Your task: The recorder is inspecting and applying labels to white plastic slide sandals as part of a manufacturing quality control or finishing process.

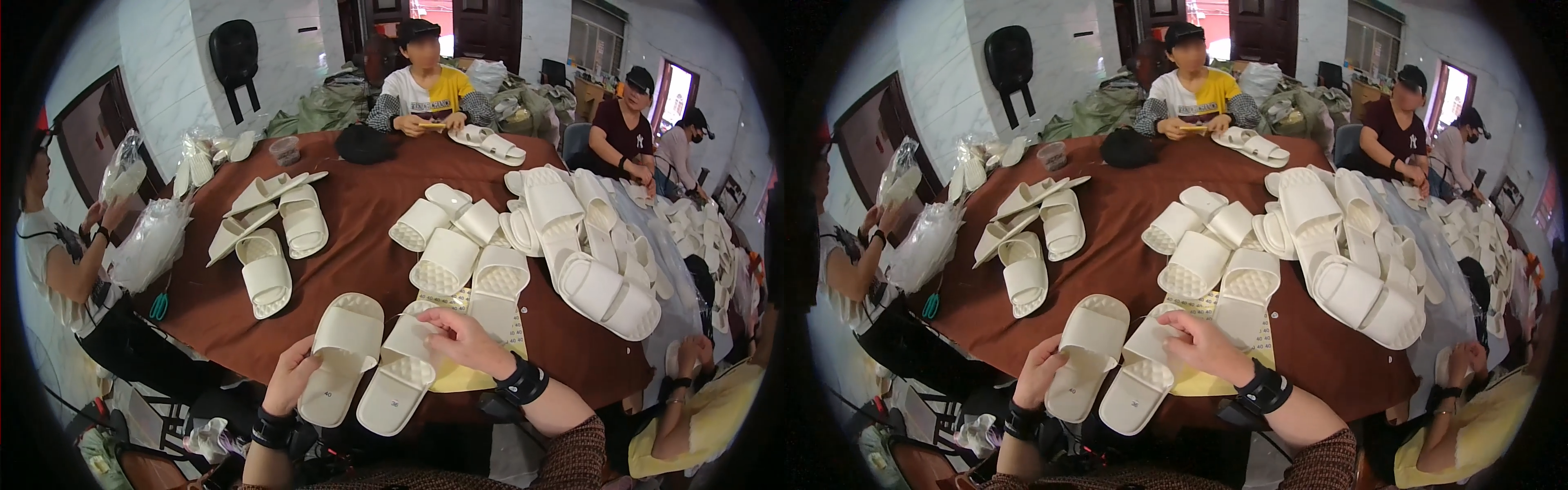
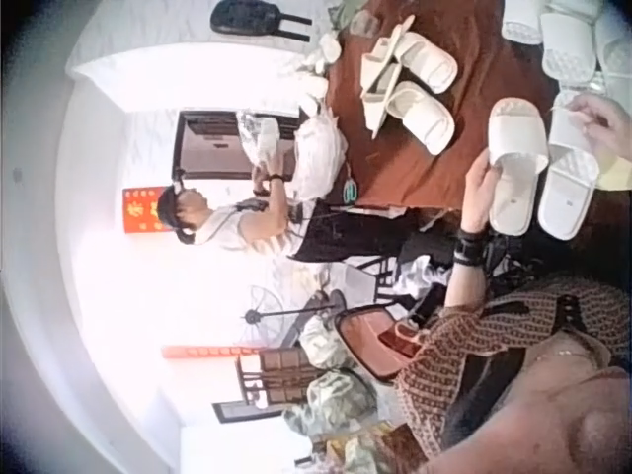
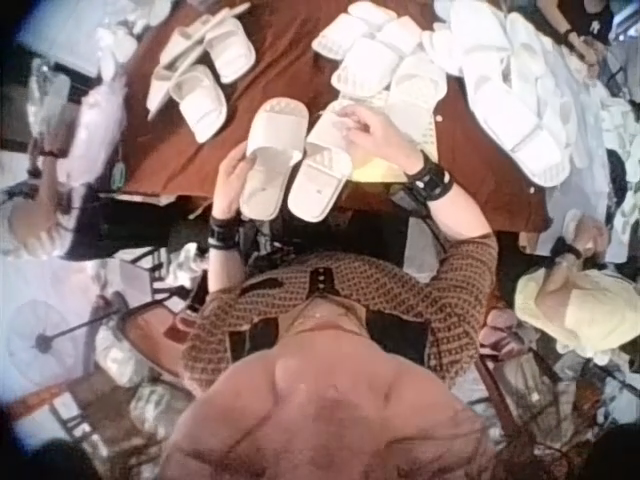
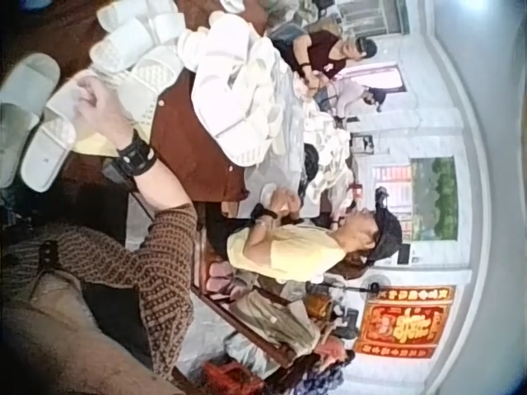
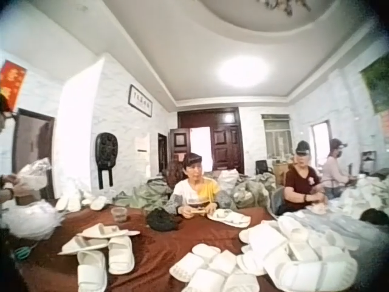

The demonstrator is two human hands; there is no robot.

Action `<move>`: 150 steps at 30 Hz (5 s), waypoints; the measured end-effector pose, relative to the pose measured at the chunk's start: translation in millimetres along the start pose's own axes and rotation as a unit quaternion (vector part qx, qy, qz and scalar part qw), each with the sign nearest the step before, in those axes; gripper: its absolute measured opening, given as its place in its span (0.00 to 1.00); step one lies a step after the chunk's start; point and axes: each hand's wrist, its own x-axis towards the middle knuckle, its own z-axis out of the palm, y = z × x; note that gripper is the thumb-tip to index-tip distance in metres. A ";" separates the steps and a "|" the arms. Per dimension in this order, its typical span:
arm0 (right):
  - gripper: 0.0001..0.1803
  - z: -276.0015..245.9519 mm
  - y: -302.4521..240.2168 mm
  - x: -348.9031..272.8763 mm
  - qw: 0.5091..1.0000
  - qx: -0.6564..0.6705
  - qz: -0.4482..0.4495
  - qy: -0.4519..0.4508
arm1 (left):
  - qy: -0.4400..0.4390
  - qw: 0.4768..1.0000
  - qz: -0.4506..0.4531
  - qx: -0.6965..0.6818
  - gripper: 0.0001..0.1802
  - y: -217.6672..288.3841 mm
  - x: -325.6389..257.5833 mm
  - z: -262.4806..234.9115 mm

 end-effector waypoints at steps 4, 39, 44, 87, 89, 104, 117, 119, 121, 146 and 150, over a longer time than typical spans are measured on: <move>0.21 -1.6 1.4 1.5 1.000 -0.018 0.015 0.003 | -0.002 1.000 -0.005 -0.018 0.21 -1.2 -1.8 -2.2; 0.16 -1.3 -116.5 14.5 0.990 0.131 -0.035 0.028 | -0.047 0.986 0.051 -0.152 0.20 -12.4 -2.9 -15.5; 0.17 -17.5 -138.0 25.1 0.981 0.121 -0.105 0.113 | -0.004 0.987 0.079 -0.142 0.21 -19.1 -1.4 -14.3; 0.16 -256.7 9.8 -106.8 0.670 -0.521 -0.014 0.528 | -0.001 0.987 0.018 -0.157 0.14 -25.9 0.1 -25.9; 0.14 -237.2 -9.6 -99.7 0.681 -0.511 -0.036 0.524 | -0.003 0.988 0.017 -0.153 0.14 -24.8 0.3 -25.3; 0.09 -41.3 -75.2 -12.0 0.837 -0.465 -0.206 0.202 | -0.020 0.963 0.191 0.190 0.11 31.5 -27.0 25.8; 0.09 41.8 -52.3 -1.2 0.902 -0.395 -0.166 -0.051 | -0.111 0.802 0.498 0.311 0.17 63.4 -33.0 107.0; 0.08 52.1 -44.1 3.2 0.895 -0.399 -0.181 -0.090 | -0.126 0.784 0.514 0.324 0.18 56.3 -26.0 125.8; 0.08 62.6 -33.6 6.2 0.890 -0.418 -0.159 -0.090 | -0.127 0.758 0.534 0.354 0.18 47.6 -22.6 139.6; 0.08 68.5 1.5 32.8 0.907 -0.397 -0.136 -0.043 | -0.177 0.692 0.578 0.395 0.14 6.4 -11.7 210.0; 0.09 69.9 -0.2 29.6 0.902 -0.413 -0.119 -0.041 | -0.186 0.700 0.566 0.393 0.12 6.0 -11.5 214.4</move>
